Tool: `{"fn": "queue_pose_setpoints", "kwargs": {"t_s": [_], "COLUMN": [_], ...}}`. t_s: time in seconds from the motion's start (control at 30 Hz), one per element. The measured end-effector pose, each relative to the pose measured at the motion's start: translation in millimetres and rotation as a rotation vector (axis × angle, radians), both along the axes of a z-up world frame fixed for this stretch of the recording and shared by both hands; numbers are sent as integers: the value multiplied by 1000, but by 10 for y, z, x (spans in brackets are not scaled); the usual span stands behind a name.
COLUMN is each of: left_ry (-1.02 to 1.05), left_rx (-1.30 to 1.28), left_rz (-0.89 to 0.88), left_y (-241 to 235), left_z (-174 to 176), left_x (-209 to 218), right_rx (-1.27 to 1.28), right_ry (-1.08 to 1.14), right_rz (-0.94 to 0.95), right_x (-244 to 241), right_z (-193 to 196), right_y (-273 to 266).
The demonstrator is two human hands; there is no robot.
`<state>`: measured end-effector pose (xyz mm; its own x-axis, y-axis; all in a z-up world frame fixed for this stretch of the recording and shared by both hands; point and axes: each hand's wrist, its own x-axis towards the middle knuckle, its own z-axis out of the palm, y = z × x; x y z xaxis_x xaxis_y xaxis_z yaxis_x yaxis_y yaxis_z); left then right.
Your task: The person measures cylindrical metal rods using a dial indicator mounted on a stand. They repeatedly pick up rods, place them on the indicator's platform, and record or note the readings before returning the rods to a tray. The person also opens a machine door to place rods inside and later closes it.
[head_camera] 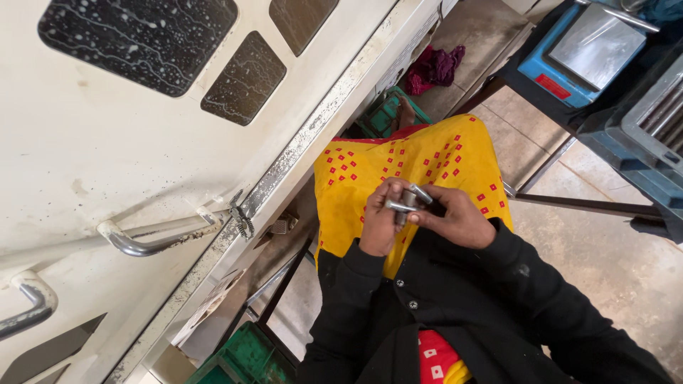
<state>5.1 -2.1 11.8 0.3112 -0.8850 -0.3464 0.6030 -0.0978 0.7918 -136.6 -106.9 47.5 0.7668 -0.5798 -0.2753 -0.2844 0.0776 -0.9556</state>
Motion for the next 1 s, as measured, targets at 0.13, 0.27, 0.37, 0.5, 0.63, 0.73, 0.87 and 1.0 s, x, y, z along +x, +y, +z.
{"fn": "queue_pose_setpoints", "kwargs": {"t_s": [0.13,0.27,0.37,0.5,0.63,0.73,0.87,1.0], "left_ry": [113,305,352,330,212,51,-9,264], "left_rx": [55,88,99,-47,23,11,89,215], "left_rz": [121,170,135,114,132,94,129,233], "left_y": [-57,-57,-28,-8,8,-7,-49,-54], "left_z": [-127,-226,-229,-179,-166,-183,-290,-402], "left_x": [-69,-54,-52,-54,-44,-28,-79,-98], "right_rx": [-426,-470,-414,-55,35,-295,-388,-604], "right_ry": [288,138,57,135,120,119,295,152], "right_rz": [-78,-45,13,3,55,60,15,-42], "right_x": [57,49,57,104,65,63,141,169], "right_z": [203,358,319,127,-4,15,93,232], "right_y": [46,-11,-76,-103,-96,-71,43,57]}}
